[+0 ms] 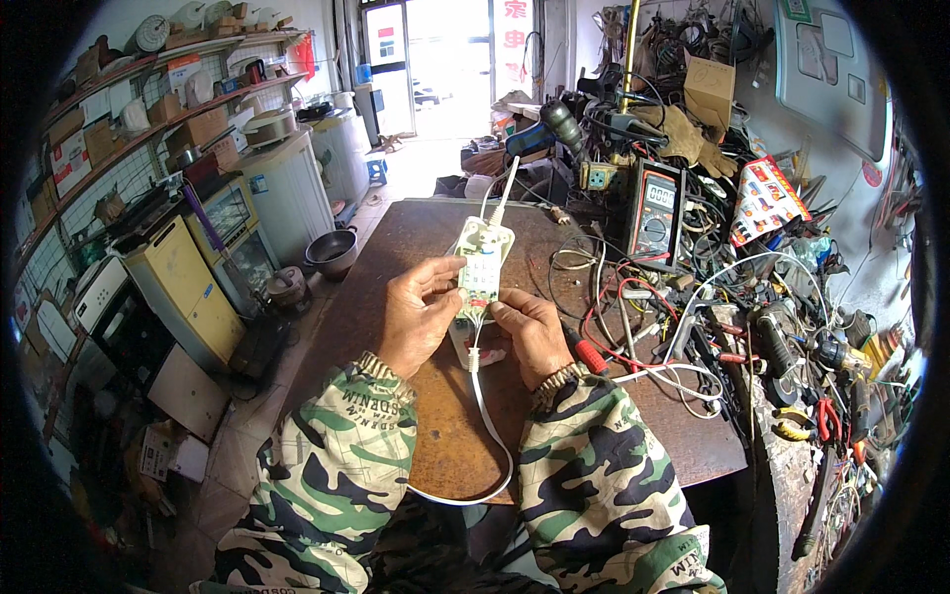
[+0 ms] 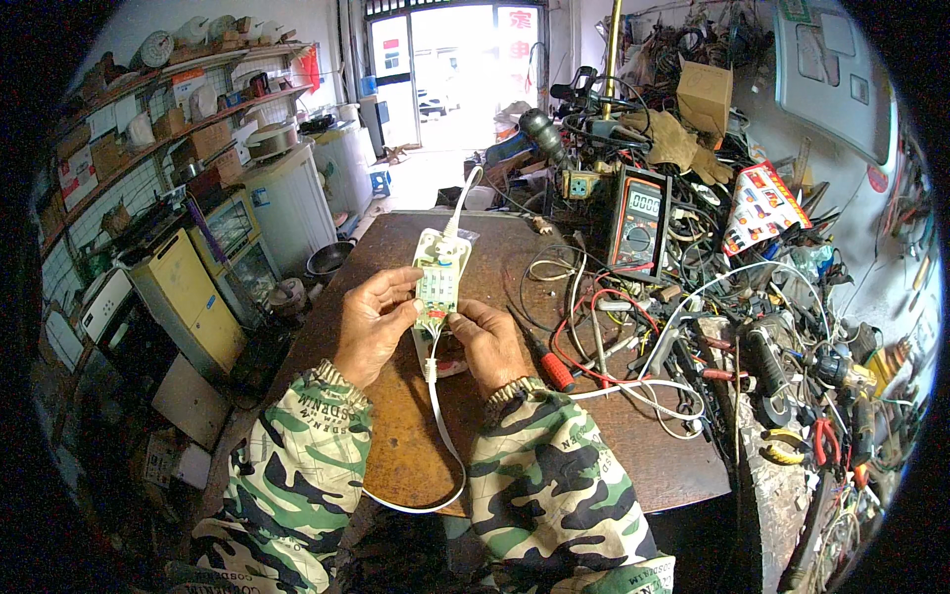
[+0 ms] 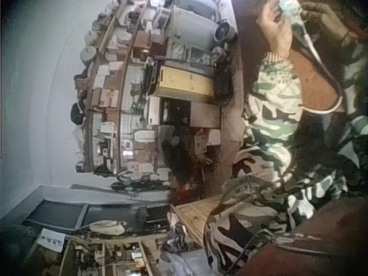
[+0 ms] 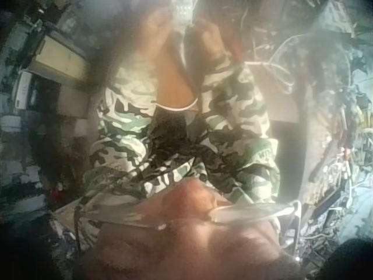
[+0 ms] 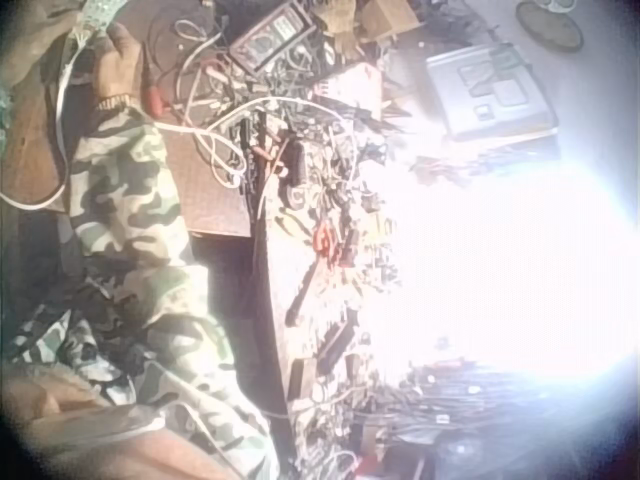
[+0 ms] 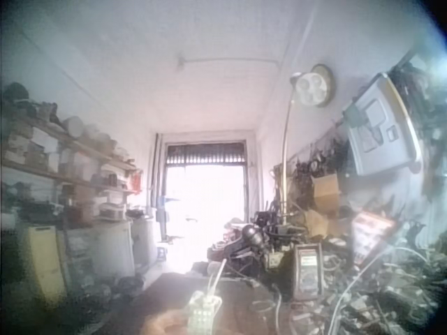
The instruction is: The person holds a small green circuit board and a white plastic housing, repeatedly aligning and inserting the board into the housing. The person rotates the assembly to check fit and orientation, then removes and reinserts the board multiple times. A USB cable remains connected to the board throughout.
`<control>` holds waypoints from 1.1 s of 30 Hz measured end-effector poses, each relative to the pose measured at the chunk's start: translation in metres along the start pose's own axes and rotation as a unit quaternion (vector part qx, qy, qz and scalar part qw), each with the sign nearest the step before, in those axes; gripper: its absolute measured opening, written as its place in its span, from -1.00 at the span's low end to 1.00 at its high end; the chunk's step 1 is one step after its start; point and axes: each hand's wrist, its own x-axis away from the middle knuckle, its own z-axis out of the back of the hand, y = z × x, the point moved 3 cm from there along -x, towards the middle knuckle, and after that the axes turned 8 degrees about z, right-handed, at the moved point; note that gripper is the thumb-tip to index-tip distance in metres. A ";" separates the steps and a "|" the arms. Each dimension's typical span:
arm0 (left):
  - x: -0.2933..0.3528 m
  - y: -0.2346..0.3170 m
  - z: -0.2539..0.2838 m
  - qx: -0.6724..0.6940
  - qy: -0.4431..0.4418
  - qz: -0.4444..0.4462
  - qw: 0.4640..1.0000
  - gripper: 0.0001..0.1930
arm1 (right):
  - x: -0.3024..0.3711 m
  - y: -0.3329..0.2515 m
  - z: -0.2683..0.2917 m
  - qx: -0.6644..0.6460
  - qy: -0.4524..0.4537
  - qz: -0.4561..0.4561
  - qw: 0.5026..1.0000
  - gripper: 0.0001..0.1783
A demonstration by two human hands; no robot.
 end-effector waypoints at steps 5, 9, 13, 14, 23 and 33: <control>0.002 0.006 -0.002 0.041 0.009 0.014 0.999 -0.63 | -0.002 0.005 0.002 0.000 -0.011 0.012 1.000 -0.69; 0.004 0.004 0.003 0.080 0.010 0.049 0.996 -0.67 | -0.003 0.005 -0.002 0.004 -0.026 0.026 0.999 -0.69; 0.000 -0.003 -0.001 0.124 -0.039 0.119 0.984 -0.73 | 0.001 -0.001 0.004 0.000 -0.014 0.023 1.000 -0.70; 0.001 -0.002 -0.001 0.135 -0.047 0.139 0.980 -0.74 | 0.002 -0.003 0.002 -0.006 -0.012 0.015 1.000 -0.70; -0.002 -0.010 0.010 0.161 0.008 0.087 0.983 -0.84 | 0.002 -0.010 -0.010 0.064 0.002 0.056 0.996 -0.71; -0.011 -0.034 0.026 0.225 0.162 0.127 0.952 -0.80 | 0.015 -0.024 -0.013 0.612 -0.003 0.148 0.777 -0.52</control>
